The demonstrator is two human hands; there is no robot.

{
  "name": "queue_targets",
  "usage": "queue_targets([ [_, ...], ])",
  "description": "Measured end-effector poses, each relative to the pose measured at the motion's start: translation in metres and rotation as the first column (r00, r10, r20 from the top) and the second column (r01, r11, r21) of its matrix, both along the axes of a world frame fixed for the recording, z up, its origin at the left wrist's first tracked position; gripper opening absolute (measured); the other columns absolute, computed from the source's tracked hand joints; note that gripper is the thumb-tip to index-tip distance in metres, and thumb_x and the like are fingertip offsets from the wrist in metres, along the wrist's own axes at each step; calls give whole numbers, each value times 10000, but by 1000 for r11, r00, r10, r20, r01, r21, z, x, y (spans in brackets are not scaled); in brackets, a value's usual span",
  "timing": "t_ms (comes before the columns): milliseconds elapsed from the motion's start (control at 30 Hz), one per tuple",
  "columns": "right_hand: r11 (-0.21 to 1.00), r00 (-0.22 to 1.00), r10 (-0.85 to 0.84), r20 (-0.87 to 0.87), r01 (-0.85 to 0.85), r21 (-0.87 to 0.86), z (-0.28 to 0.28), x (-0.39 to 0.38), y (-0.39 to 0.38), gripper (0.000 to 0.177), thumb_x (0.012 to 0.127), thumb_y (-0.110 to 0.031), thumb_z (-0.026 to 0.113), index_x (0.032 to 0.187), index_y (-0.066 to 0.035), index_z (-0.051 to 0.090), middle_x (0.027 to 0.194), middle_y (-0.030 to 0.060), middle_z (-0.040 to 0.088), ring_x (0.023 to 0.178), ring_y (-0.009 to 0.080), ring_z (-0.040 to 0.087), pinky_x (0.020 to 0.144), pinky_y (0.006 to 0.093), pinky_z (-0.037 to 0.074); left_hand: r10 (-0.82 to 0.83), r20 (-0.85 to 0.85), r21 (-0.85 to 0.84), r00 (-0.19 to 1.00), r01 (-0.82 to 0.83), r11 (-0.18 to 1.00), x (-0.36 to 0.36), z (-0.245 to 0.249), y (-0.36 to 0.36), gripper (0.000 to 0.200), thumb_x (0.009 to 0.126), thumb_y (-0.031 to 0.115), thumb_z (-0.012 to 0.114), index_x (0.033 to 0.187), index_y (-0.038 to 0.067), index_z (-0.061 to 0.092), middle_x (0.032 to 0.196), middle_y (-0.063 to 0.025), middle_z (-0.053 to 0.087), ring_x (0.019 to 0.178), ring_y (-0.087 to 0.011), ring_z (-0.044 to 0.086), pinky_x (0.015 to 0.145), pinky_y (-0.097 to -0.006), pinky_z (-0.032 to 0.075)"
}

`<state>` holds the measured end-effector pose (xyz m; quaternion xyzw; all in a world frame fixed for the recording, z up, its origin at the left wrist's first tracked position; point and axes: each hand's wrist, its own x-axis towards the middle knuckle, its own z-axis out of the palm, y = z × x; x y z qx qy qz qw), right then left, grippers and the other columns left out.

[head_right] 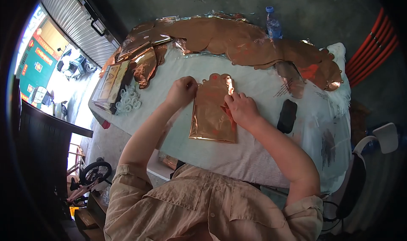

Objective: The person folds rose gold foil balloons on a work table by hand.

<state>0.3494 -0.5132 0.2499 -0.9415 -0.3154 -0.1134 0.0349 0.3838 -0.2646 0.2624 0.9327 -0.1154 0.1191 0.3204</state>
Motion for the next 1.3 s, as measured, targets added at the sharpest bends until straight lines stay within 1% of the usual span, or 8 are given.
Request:
queue_targets([
  [67,999,999,26,-42,-25,20,4,0,0,187,832,-136,541,1007,-87,497,912,83,563,843,245,582,668,360,512,14,-38,-107,999,-18,994,-15,11,2,113,810,118,586,835,20,637,805,-158,633,745,-336,627,699,-408,507],
  [267,999,999,34,-12,-33,30,3,-1,0,167,837,-139,535,991,-86,502,902,81,564,831,242,584,659,350,515,-121,-31,-13,992,121,993,-61,10,10,128,796,76,593,879,25,677,864,-153,638,772,-327,614,732,-397,513],
  [333,999,1000,28,11,-28,23,-1,1,0,165,832,-135,538,986,-85,504,896,80,564,827,241,584,657,351,515,-236,137,112,962,222,969,-64,4,16,181,796,76,605,950,28,688,943,-121,642,846,-303,604,774,-394,506],
  [867,998,999,32,20,-33,49,-2,1,0,157,822,-131,561,963,-91,505,869,75,553,811,247,586,660,352,520,-484,93,364,870,423,830,-63,13,25,273,798,150,588,1043,44,642,1130,-47,616,1028,-223,542,850,-371,439],
  [1067,999,1000,16,-10,-15,39,-4,2,-1,178,828,-149,576,983,-89,510,889,79,550,833,250,583,671,359,521,-437,-29,147,899,436,888,-52,8,25,331,778,55,586,1106,20,562,1084,-96,630,1004,-234,570,872,-357,451],
  [1133,999,1000,11,-11,-11,31,-4,2,-1,185,828,-152,580,987,-90,511,895,79,550,837,249,582,673,360,520,-339,-207,-351,918,254,901,-49,3,21,310,809,26,585,1103,23,485,1031,-91,642,880,-156,587,783,-299,469],
  [1233,999,1000,23,-17,-23,43,-1,1,-1,193,825,-154,585,992,-90,513,898,78,551,839,249,581,677,361,520,-210,-403,-571,891,-65,819,-47,-3,9,340,808,58,657,1071,32,443,1004,-77,644,763,-97,553,692,-252,460],
  [1300,997,999,35,-21,-34,63,-1,1,-1,194,823,-152,586,992,-91,513,896,77,551,837,250,581,678,360,519,-139,-381,-453,914,-54,890,-51,8,-1,390,782,79,701,1070,32,443,989,-74,647,732,-99,541,676,-250,458],
])
